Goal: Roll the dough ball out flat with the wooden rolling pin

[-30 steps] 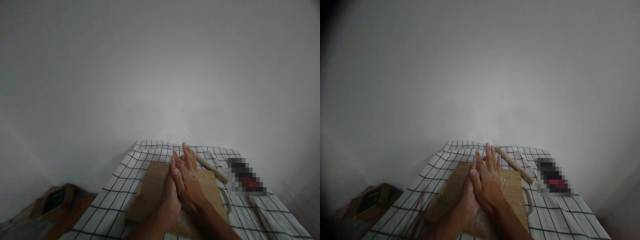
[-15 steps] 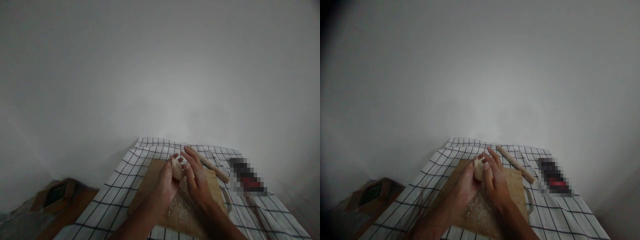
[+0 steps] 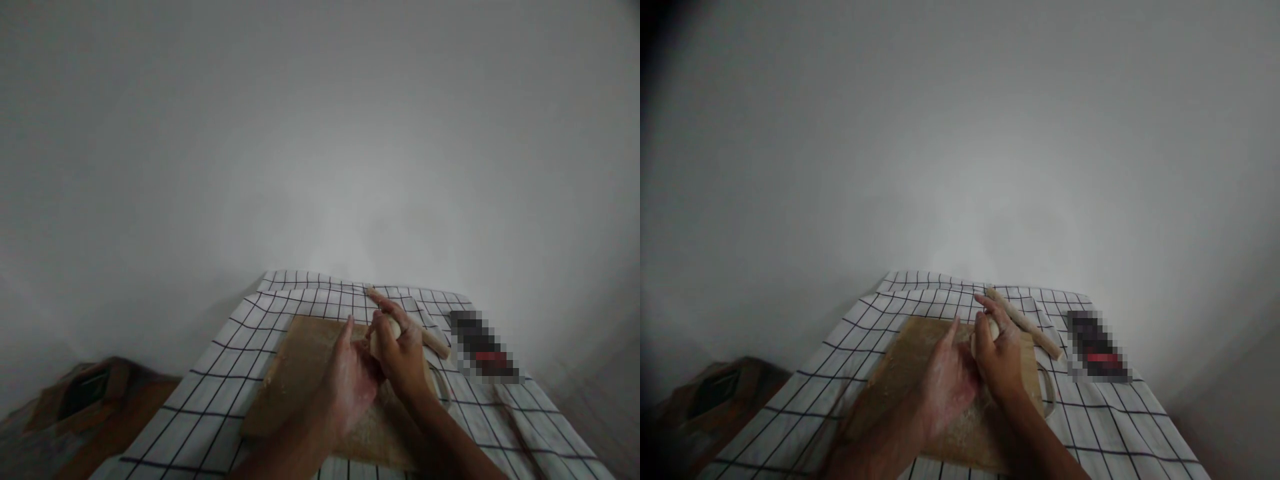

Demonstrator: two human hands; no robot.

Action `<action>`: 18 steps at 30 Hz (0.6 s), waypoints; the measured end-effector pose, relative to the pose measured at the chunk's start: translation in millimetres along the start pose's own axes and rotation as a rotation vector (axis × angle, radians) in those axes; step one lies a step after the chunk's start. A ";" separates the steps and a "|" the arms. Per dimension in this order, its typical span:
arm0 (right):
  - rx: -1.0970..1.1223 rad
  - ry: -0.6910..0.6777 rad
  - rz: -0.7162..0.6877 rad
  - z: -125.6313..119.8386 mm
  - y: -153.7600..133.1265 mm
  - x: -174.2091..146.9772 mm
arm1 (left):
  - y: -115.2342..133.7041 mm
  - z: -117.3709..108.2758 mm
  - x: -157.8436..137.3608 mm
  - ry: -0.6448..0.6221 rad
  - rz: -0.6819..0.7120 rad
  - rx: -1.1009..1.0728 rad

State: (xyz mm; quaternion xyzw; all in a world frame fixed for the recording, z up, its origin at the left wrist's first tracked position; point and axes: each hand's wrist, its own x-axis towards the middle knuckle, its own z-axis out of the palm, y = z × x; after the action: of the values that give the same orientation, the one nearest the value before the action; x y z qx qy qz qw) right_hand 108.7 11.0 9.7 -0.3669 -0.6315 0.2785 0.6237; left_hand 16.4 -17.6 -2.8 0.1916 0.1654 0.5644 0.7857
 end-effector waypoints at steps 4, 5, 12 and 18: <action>-0.010 -0.115 -0.053 11.0 2.1 -8.2 | 1.5 -6.2 6.5 0.149 0.152 -0.007; -0.051 -0.159 -0.119 13.1 2.9 -9.7 | 1.8 -5.0 6.2 0.181 0.206 -0.003; -0.321 -0.229 -0.356 18.5 8.7 -12.9 | -2.3 -0.9 -0.8 0.213 0.477 0.306; 0.329 -0.287 0.016 17.8 10.0 -14.6 | 22.8 4.6 -2.1 0.370 0.298 0.207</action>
State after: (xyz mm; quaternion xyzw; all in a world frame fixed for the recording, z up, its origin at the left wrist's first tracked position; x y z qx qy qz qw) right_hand 91.5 6.8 -8.0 -0.2216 -0.6569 0.4321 0.5768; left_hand -0.8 -13.5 12.4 0.1867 0.3330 0.6796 0.6264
